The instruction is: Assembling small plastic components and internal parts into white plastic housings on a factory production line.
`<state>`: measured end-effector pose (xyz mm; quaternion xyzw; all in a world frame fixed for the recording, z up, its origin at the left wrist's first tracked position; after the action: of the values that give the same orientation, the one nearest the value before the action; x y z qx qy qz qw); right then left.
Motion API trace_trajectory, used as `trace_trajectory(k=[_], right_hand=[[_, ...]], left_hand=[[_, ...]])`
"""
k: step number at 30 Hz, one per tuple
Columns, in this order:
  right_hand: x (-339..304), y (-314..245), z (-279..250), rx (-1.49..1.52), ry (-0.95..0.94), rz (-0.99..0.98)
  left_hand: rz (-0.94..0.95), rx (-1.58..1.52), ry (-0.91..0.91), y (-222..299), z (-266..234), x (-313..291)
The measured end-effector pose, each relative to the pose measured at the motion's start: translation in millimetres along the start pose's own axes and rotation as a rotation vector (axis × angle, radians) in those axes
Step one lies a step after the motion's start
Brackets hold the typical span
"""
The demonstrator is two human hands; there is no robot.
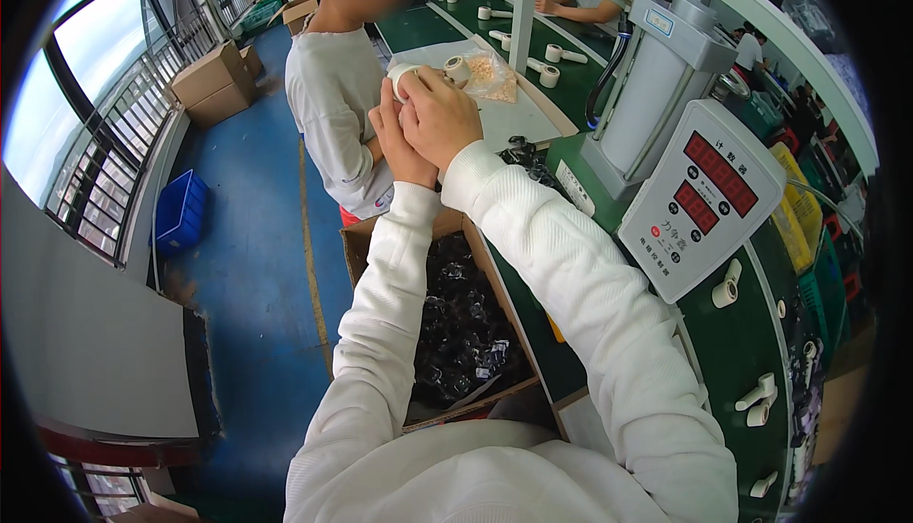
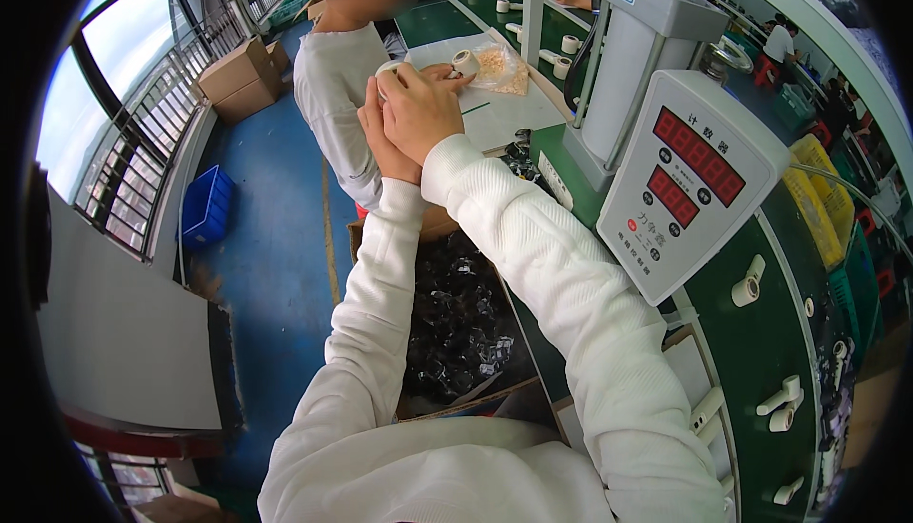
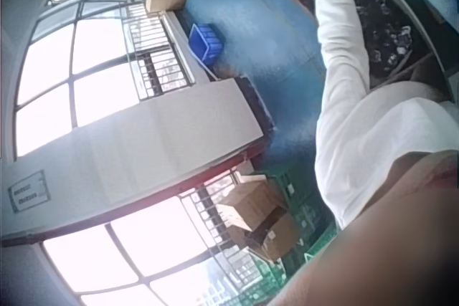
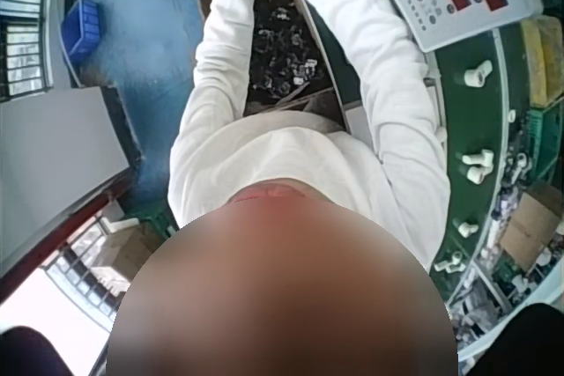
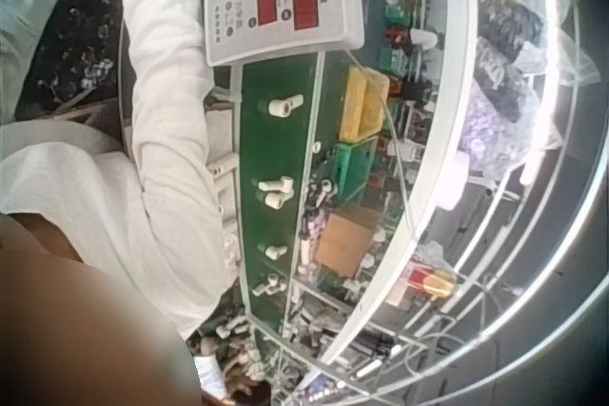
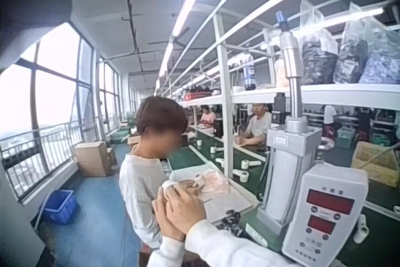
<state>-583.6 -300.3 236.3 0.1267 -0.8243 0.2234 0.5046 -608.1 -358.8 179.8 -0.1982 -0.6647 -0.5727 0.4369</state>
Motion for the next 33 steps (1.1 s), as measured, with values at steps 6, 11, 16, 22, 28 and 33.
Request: trace_trajectory(k=[6,11,16,22,28,33], right_hand=[[-0.4,-0.3,0.5,0.008,-0.007,0.016],[-0.8,1.1,0.4,0.011,-0.014,0.03],[-2.8,3.8,3.3,0.038,-0.01,0.016],[-7.0,6.8,7.8,0.049,-0.018,-0.006],[-9.9,6.7,10.8,0.003,-0.047,0.003],[-5.6,4.8,6.2,0.066,-0.089,0.013]], left_hand=[[0.029,0.022,0.005,-2.3,0.7,1.0],[0.015,0.006,-0.013,-9.0,2.3,-0.4],[0.006,0.006,-0.03,-17.7,-1.8,-0.5],[0.04,0.018,-0.045,-21.4,-6.1,-2.6],[0.05,0.031,-0.042,-21.8,-7.9,-5.1],[0.075,0.071,-0.05,-13.4,-8.5,-4.6]])
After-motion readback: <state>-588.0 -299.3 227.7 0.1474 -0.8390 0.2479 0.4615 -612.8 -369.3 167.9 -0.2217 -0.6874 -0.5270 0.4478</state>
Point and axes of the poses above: each hand's wrist, its own x-axis towards the middle knuckle, its own z-axis out of the palm, y = z × x, the point moved 1 cm from there along x, towards the middle knuckle, and after that the axes turned 3 degrees about z, right-handed, at the moved point
